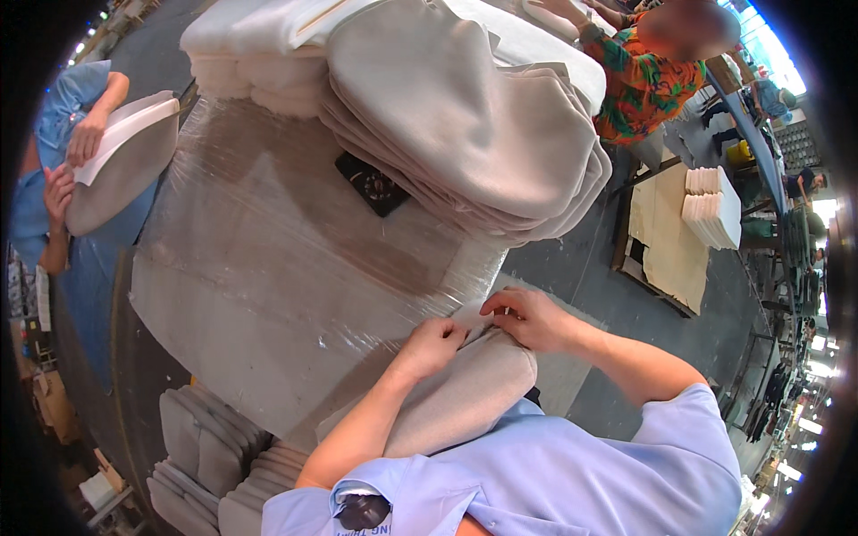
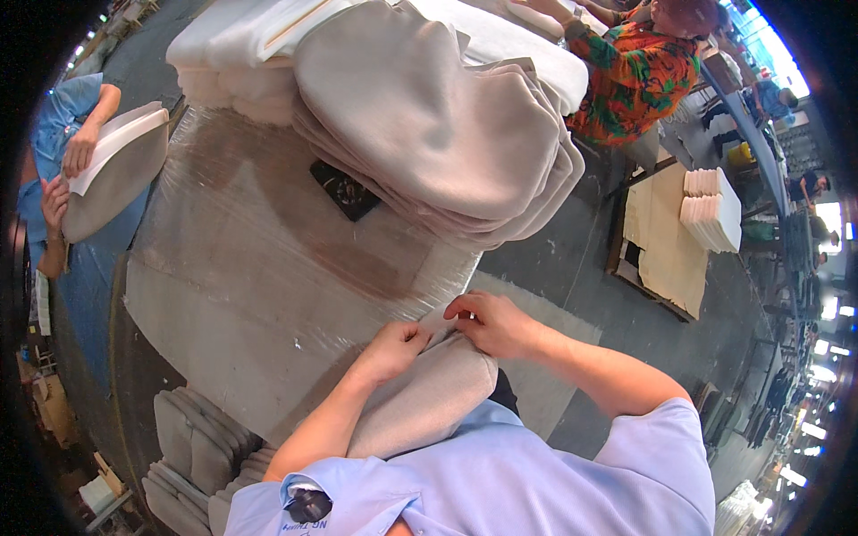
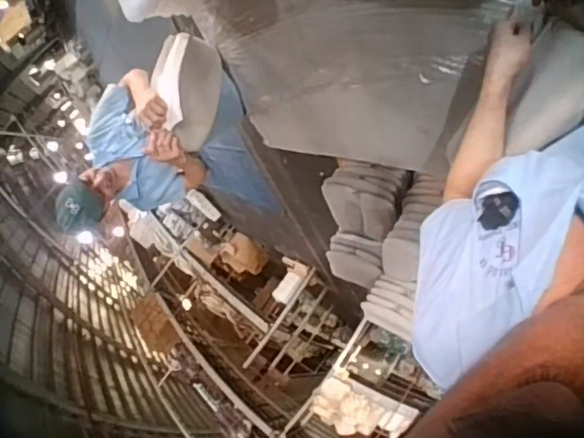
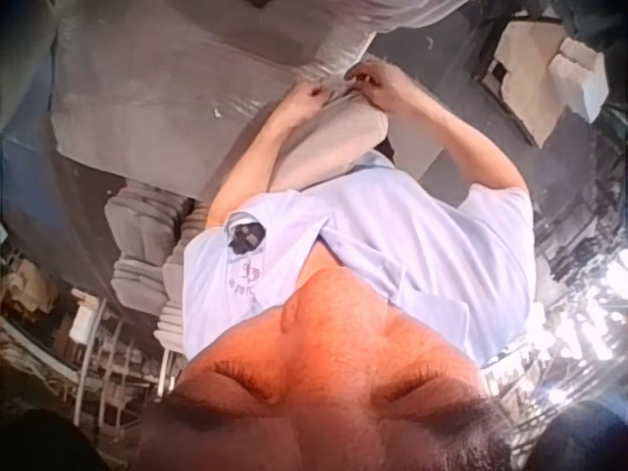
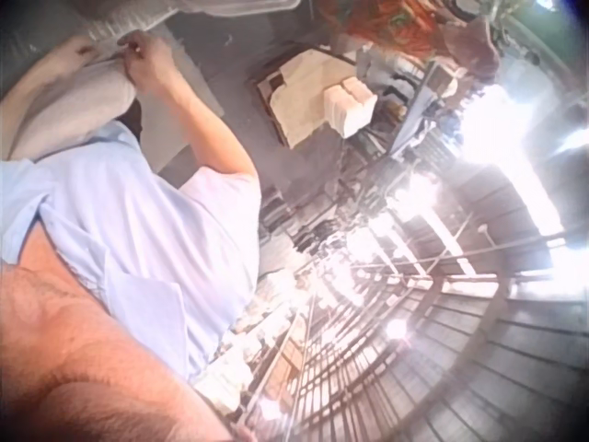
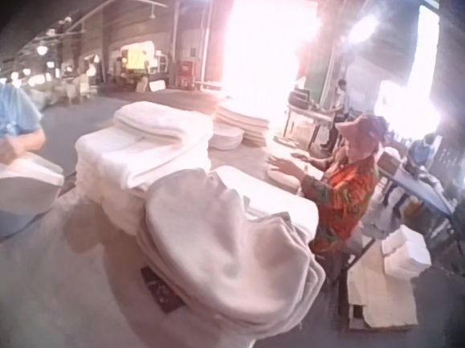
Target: The person folds rectangular fabric cushions by hand at a work table in a factory. They smooth the fabric, fold the cushion in half, and place it on a stack. Other workers are visible nearby performing similar tasks.
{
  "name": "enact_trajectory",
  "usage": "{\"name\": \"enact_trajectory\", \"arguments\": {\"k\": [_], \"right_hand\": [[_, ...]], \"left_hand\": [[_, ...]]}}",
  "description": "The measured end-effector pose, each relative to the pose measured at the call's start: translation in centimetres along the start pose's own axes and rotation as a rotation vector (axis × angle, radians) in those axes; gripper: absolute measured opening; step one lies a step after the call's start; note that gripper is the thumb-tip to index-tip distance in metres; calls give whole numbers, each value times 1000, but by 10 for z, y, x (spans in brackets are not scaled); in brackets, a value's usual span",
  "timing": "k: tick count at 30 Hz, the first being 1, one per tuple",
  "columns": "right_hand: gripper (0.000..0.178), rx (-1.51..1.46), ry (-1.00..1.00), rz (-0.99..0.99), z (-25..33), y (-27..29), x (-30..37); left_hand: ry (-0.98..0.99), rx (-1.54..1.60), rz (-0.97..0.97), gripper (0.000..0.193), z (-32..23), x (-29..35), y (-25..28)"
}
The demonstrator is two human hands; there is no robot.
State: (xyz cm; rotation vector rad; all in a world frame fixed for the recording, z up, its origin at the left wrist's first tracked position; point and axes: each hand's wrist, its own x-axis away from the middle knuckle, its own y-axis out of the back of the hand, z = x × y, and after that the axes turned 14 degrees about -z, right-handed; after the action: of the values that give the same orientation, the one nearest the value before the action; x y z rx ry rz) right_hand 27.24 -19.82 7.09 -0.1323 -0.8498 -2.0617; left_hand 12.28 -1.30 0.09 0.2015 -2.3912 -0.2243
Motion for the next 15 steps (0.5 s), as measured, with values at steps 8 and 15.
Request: {"name": "enact_trajectory", "arguments": {"k": [8,15], "right_hand": [[9,24,266,182,-2,11,-8],[9,-86,374,93,-6,8,8]], "left_hand": [[-242,139,-332,11,-26,38,-3],[-324,19,-226,21,-17,36,-5]]}}
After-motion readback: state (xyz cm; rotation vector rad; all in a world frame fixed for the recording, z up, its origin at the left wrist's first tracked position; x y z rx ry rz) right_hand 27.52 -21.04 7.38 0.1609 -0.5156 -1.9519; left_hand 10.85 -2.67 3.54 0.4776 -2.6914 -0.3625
